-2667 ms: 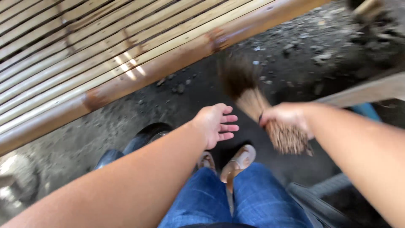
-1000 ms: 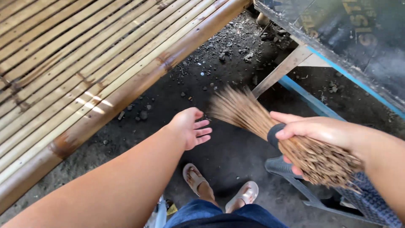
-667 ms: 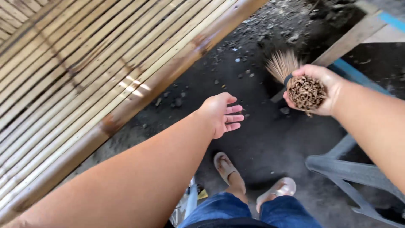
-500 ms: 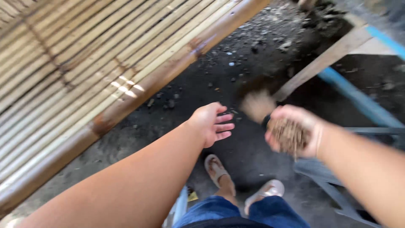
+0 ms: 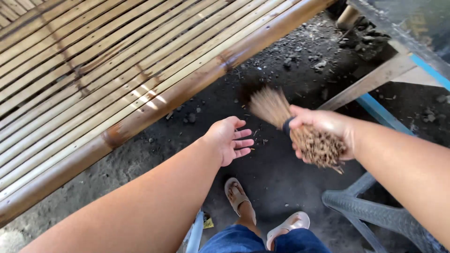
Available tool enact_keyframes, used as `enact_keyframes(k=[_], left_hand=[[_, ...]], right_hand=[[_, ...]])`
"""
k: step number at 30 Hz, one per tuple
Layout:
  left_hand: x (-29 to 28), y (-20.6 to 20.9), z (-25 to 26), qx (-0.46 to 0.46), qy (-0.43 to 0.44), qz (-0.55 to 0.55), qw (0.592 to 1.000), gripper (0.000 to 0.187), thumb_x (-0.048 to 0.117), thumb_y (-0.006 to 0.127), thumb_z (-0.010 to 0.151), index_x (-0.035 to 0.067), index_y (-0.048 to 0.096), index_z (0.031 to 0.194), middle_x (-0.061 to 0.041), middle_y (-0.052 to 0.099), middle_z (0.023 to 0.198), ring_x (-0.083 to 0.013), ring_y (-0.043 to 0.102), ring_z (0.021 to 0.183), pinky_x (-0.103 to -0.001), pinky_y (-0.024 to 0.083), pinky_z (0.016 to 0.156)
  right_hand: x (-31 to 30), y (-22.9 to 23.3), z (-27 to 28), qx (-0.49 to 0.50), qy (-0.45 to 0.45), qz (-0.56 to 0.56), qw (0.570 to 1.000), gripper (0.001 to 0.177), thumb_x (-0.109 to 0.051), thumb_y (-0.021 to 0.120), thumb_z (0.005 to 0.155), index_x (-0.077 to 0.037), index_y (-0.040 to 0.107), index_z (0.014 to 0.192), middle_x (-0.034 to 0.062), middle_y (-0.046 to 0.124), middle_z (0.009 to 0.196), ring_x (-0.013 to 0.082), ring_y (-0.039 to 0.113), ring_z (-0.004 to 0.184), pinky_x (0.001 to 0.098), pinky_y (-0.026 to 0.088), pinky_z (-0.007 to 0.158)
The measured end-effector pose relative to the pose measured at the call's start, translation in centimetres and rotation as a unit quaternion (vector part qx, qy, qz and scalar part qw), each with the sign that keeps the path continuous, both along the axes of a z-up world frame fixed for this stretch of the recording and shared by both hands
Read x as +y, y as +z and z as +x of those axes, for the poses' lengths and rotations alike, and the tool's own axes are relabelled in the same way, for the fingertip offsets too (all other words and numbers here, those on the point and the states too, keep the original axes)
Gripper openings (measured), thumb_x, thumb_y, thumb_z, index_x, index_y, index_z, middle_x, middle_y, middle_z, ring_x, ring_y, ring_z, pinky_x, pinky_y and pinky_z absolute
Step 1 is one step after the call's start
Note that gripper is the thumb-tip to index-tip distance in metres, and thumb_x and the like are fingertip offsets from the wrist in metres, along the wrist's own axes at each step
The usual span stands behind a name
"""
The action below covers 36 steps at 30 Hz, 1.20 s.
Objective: The person is using a traditional broom to sweep the concrete and dirt floor of an outdoor yard area.
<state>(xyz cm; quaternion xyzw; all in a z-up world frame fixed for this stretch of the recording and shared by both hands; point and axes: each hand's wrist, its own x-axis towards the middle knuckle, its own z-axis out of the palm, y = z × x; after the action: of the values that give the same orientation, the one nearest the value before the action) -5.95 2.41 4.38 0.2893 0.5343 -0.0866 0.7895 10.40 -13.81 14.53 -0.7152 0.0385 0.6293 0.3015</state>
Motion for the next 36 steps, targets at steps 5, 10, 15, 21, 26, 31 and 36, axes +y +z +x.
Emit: enact_keyframes(k=[5, 10, 15, 21, 26, 31, 36], left_hand=[[1.1, -0.8, -2.3, 0.001, 0.029, -0.004, 1.0, 0.03, 0.03, 0.052, 0.095, 0.017, 0.06, 0.121, -0.006, 0.067, 0.123, -0.0285, 0.065, 0.103, -0.048, 0.052, 0.091], [0.9, -1.7, -4.0, -0.003, 0.077, -0.025, 0.997, 0.031, 0.03, 0.047, 0.097, 0.018, 0.059, 0.123, -0.005, 0.067, 0.122, -0.0275, 0.063, 0.103, -0.049, 0.05, 0.092], [0.0, -2.4, -7.7, 0.037, 0.125, -0.021, 0.991, 0.03, 0.023, 0.051, 0.096, 0.015, 0.063, 0.121, -0.008, 0.065, 0.113, -0.0321, 0.062, 0.104, -0.054, 0.052, 0.093], [0.4, -1.6, -12.4, 0.101, 0.139, -0.05, 0.984, 0.029, 0.029, 0.05, 0.097, 0.017, 0.063, 0.12, -0.006, 0.065, 0.114, -0.0338, 0.062, 0.106, -0.054, 0.05, 0.096], [0.1, -2.5, -11.6, 0.1, 0.128, -0.052, 0.985, 0.029, 0.028, 0.048, 0.098, 0.018, 0.065, 0.118, -0.006, 0.065, 0.113, -0.0335, 0.062, 0.107, -0.055, 0.05, 0.095], [-2.5, -1.1, -4.7, 0.116, 0.044, -0.051, 0.991, 0.029, 0.025, 0.055, 0.094, 0.016, 0.067, 0.118, -0.004, 0.063, 0.11, -0.0316, 0.064, 0.103, -0.054, 0.053, 0.095], [-5.9, 3.1, 0.4, 0.129, -0.177, -0.068, 0.973, 0.051, 0.054, 0.051, 0.095, 0.01, 0.065, 0.116, -0.01, 0.064, 0.105, -0.0373, 0.064, 0.101, -0.056, 0.051, 0.091]], right_hand=[[-4.0, 1.9, -2.0, 0.051, 0.076, -0.096, 0.991, 0.084, -0.032, 0.062, 0.084, -0.057, 0.029, 0.156, 0.0152, 0.063, 0.081, 0.0295, 0.065, 0.06, 0.0445, 0.057, 0.055], [-6.2, 8.1, -0.8, 0.074, 0.095, -0.104, 0.987, 0.079, -0.027, 0.069, 0.088, -0.053, 0.032, 0.153, 0.0186, 0.062, 0.073, 0.0311, 0.064, 0.049, 0.0422, 0.055, 0.046], [2.7, 7.8, -1.5, 0.095, 0.296, 0.01, 0.95, 0.093, -0.022, 0.065, 0.074, -0.052, 0.034, 0.156, 0.0151, 0.064, 0.067, 0.0283, 0.064, 0.046, 0.0419, 0.056, 0.042], [16.5, -12.0, -4.5, -0.056, 0.572, 0.183, 0.798, 0.089, -0.024, 0.072, 0.076, -0.025, 0.037, 0.158, 0.0012, 0.056, 0.152, 0.0171, 0.057, 0.13, 0.0325, 0.044, 0.107], [7.8, -13.4, -0.3, -0.068, 0.505, 0.025, 0.86, 0.088, -0.026, 0.074, 0.074, -0.032, 0.044, 0.156, 0.0023, 0.055, 0.152, 0.0169, 0.055, 0.131, 0.0346, 0.042, 0.11], [-2.3, 2.5, 0.4, 0.022, 0.28, -0.189, 0.941, 0.082, -0.025, 0.068, 0.077, -0.05, 0.046, 0.152, 0.0201, 0.067, 0.102, 0.0299, 0.066, 0.078, 0.0454, 0.059, 0.072], [-8.8, 9.3, 2.0, 0.108, 0.117, -0.08, 0.984, 0.09, -0.027, 0.072, 0.08, -0.052, 0.033, 0.157, 0.0184, 0.065, 0.07, 0.0332, 0.063, 0.051, 0.0444, 0.055, 0.048]])
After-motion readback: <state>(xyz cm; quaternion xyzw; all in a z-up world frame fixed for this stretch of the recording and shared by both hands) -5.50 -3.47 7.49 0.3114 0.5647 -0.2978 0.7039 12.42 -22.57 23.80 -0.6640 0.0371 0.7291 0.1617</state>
